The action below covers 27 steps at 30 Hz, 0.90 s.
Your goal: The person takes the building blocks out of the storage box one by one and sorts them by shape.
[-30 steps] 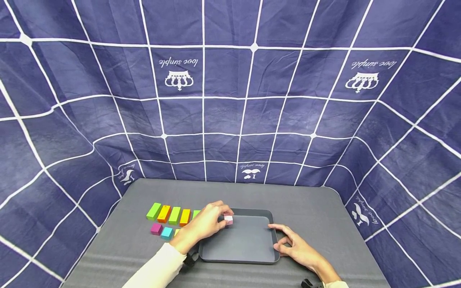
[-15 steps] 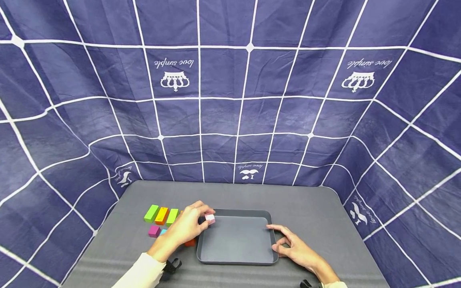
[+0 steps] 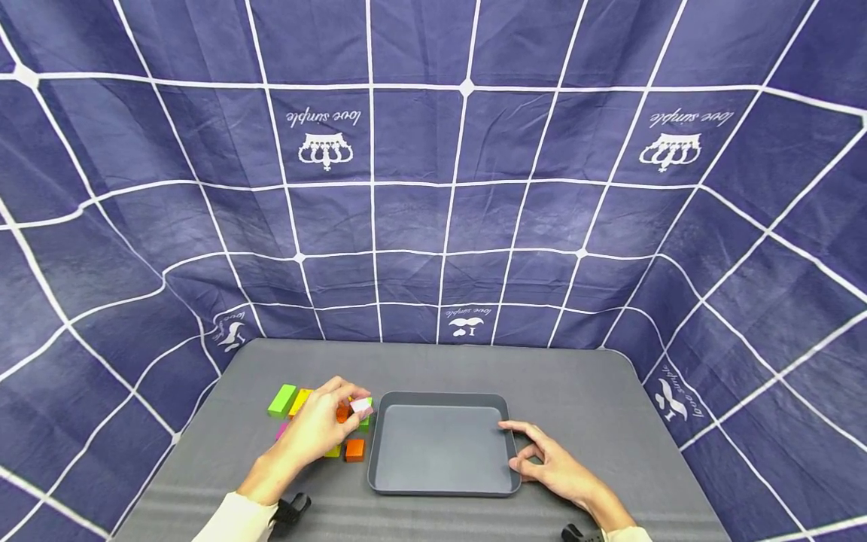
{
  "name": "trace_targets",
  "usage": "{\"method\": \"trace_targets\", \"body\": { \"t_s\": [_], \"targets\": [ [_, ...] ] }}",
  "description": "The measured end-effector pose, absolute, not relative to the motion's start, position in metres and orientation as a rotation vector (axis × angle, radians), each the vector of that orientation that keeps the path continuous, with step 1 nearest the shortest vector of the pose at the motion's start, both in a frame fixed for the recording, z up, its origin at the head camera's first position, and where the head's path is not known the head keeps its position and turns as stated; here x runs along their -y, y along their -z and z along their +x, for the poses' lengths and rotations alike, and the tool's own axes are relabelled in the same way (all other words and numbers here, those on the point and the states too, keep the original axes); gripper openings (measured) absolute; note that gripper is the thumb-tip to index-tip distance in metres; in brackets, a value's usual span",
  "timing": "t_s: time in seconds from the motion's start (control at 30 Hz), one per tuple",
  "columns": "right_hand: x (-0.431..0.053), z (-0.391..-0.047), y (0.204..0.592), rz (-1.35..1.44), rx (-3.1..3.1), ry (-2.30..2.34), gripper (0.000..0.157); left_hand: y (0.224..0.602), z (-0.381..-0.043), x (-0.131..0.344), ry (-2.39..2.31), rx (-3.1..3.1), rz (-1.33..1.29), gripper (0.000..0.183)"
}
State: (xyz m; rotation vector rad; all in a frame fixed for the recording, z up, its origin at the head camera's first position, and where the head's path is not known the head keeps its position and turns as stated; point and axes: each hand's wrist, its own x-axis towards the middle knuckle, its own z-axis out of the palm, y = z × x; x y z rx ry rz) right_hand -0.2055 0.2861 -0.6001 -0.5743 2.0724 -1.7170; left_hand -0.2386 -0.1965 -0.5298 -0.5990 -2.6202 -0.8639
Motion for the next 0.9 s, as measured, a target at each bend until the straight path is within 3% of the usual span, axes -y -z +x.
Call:
{"method": "trace_targets", "body": {
  "t_s": [0.9],
  "targets": [
    [-0.289, -0.205, 0.603, -0.61, -2.053, 1.745, 0.07, 0.548, -0.221, 0.283, 0.699, 2.466, -0.352, 0.033]
  ]
}}
